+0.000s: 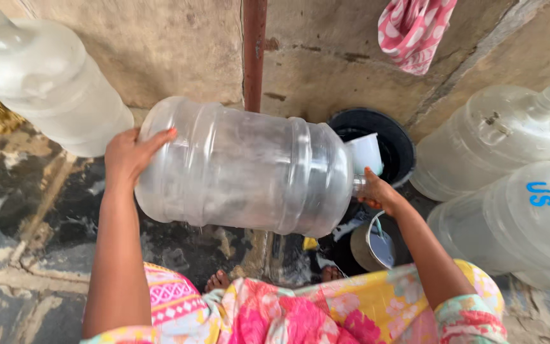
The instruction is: The person cleans large plastic water jugs by rinsing them with water, pouring in a cleaning solution, and scrubbing the interior with a long-handled brush.
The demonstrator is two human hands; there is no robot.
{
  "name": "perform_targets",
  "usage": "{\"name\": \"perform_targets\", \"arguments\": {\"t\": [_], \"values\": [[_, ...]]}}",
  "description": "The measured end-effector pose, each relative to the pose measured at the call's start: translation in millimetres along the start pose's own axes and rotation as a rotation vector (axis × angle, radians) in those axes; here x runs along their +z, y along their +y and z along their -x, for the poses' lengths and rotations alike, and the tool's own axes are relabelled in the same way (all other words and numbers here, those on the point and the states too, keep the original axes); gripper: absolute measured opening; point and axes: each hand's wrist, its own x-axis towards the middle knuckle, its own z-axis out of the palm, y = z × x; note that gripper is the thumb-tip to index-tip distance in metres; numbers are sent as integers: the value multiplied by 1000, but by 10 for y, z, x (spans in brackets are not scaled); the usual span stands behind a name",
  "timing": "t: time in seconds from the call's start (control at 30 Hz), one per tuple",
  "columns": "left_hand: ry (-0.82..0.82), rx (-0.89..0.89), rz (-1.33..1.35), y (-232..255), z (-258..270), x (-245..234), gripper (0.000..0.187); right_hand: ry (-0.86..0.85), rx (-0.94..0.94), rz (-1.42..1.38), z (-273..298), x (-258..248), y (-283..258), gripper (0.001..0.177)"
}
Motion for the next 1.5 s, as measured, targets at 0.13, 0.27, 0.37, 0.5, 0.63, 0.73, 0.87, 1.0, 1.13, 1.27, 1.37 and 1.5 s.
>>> {"name": "perform_targets", "arguments": {"t": [0.13,0.27,0.37,0.5,0.63,0.73,0.87,1.0,1.13,1.27,1.37,1.5], "values": [[-78,453,563,-51,156,-170,84,6,-381,-599,24,-27,-287,32],[-196,698,762,369,428,-570,93,-257,-771,-828,360,-264,-705,44],[10,630,455,632,646,-401,101,-31,-565,-885,216,-67,-734,62],[84,539,318,495,401,-55,86,147,-171,-745,-170,349,-146,64],[84,68,108,-52,46,245,79,28,109,-131,-171,399,263,73],[-27,-268,-114,-311,-90,454,83,-8,154,250,13,542,304,66],[-2,-56,103,-160,-35,255,85,50,13,-169,185,569,-138,56],[-123,538,732,171,211,-333,88,31,-388,-779,276,316,-696,49],[-6,713,590,409,438,-404,80,5,-640,-986,308,166,-907,47],[28,696,459,424,481,-93,94,197,-402,-929,229,246,-736,51],[29,495,421,182,312,23,88,203,-157,-763,55,361,-331,52],[32,-54,67,-293,-10,298,85,72,-18,191,-27,477,240,37]]}}
